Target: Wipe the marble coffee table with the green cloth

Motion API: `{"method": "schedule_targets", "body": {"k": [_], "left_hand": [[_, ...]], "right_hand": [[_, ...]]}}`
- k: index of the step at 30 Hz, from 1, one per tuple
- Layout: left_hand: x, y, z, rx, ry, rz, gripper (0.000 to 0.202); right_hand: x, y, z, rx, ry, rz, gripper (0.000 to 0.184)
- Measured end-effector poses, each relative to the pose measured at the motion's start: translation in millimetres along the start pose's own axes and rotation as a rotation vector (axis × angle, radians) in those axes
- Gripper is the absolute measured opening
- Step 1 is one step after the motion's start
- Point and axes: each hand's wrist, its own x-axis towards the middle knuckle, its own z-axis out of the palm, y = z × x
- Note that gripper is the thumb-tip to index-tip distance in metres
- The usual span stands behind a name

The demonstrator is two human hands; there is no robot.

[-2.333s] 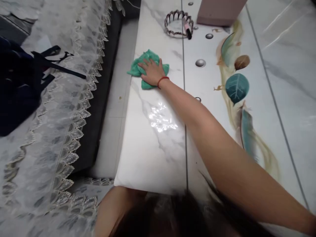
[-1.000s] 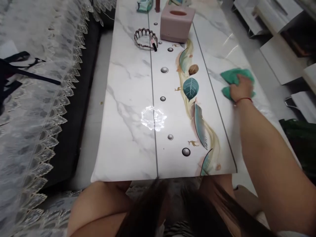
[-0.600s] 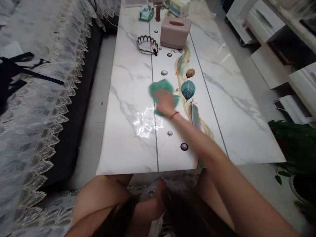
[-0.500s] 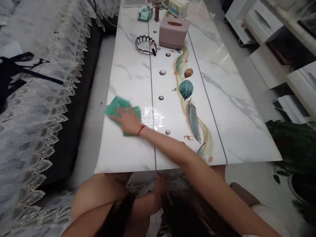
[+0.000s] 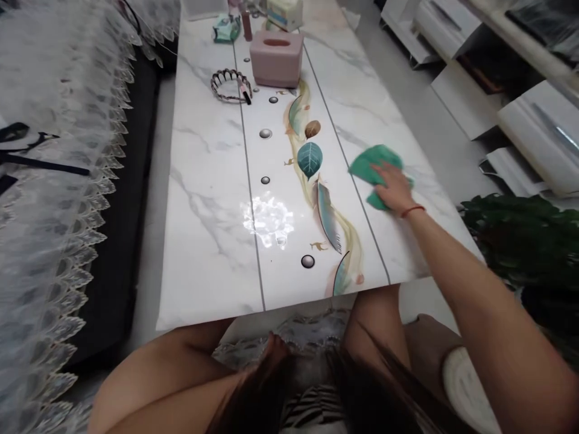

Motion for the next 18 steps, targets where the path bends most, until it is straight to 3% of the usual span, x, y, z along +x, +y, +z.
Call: {"method": "schedule_targets", "body": {"k": [2,4,5,7,10,13,16,18], "left_hand": [[0.0,0.7,-8.3,0.007,-0.035,-0.044,0.044],[-1.5,2.8,-17.7,0.019,-0.032,-0.09,0.058],[-3.4,4.0,-21.9,0.022,-0.029,-0.099,0.063],[-10.2,6.9,-27.8,0.019,-0.032,-0.1,0.065],[-25.7,14.1,-28.4,-0.002,-0.054,-0.106,0.058],[-41.0,23.5,-21.1,-0.025,-0.064,-0.098,0.052],[-53.1,30.8,-13.4,-0.044,-0.055,-0.061,0.044],[-58.1,32.8,-12.0,-0.078,0.082,-0.083,0.043]], "right_hand": [[-12.4,55.1,-25.2,-0.009,0.215,0.311,0.042],[-30.9,80.5,-34.8,-0.04,0.367,0.534,0.052],[-40.0,81.2,-33.3,-0.055,0.386,0.572,0.059],[-56.0,59.3,-18.4,-0.072,0.337,0.507,0.068],[-80.0,-21.5,28.7,-0.056,0.157,0.22,0.074],[-120.5,-139.9,92.4,-0.017,-0.036,-0.136,0.082],[-187.1,-266.0,150.7,0.044,-0.24,-0.509,0.084],[-237.4,-334.0,175.2,0.052,-0.373,-0.805,0.079]]}}
